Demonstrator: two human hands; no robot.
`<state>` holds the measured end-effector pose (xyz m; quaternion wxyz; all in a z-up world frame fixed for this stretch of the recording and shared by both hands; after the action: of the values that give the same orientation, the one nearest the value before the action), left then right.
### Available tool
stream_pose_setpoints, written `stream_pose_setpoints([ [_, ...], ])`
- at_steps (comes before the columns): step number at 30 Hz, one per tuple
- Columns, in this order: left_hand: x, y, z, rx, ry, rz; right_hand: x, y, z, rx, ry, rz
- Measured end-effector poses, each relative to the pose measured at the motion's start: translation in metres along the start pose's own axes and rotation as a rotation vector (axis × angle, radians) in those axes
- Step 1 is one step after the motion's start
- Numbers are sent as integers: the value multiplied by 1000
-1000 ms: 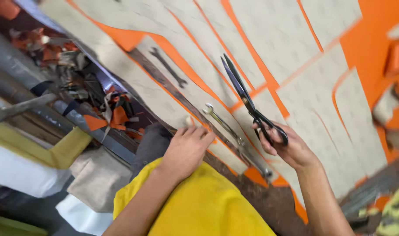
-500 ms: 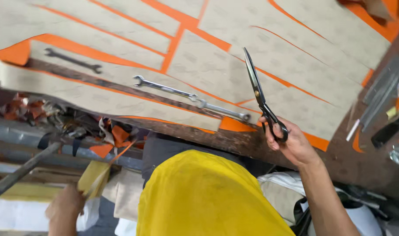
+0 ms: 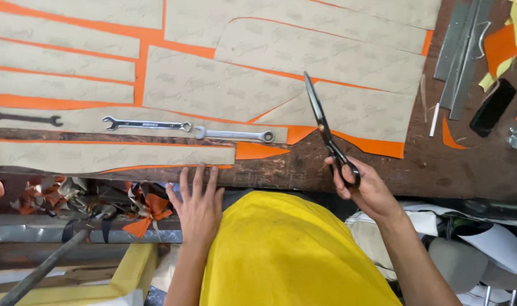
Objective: The person cuts orange upholstery fabric using shears while following templates and using a metal ruler for guidance.
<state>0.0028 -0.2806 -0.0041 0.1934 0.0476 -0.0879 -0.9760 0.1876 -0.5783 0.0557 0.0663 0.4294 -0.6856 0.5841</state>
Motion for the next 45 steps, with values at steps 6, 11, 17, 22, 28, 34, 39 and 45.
stream_pose_setpoints([
  [6, 9, -5, -15, 3, -11, -57, 1, 11, 19, -28, -41, -11],
  [11, 21, -9, -25, -3, -51, -80, -3, 14, 39, -20, -55, -30],
  [17, 65, -35, -38, -51, -351, 174, -8, 16, 56, 50, -84, -56],
  [22, 79, -62, -23, -80, -494, 531, -17, 13, 53, 51, -83, -94],
  [28, -14, -47, 13, 116, 81, 363, -54, 4, 26, 56, -127, 37],
  [34, -78, -41, 28, 288, 190, 237, -68, -6, 3, 194, -90, 128],
  [39, -55, -55, 12, 331, 168, 342, -65, 5, 9, 180, -60, 27],
  [45, -29, -82, 16, 372, 286, 342, -95, 5, -34, 171, -207, 132],
])
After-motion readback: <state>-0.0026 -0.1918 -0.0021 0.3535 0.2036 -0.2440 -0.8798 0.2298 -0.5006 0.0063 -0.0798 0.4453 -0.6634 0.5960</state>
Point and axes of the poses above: each hand's wrist, its own x-axis away from the middle knuckle, its own z-axis out of the back of the hand, y = z × x, the point moved 3 cm from there along -x, towards the middle knuckle, and after that the axes turned 7 degrees about -x, right-handed, at the moved point
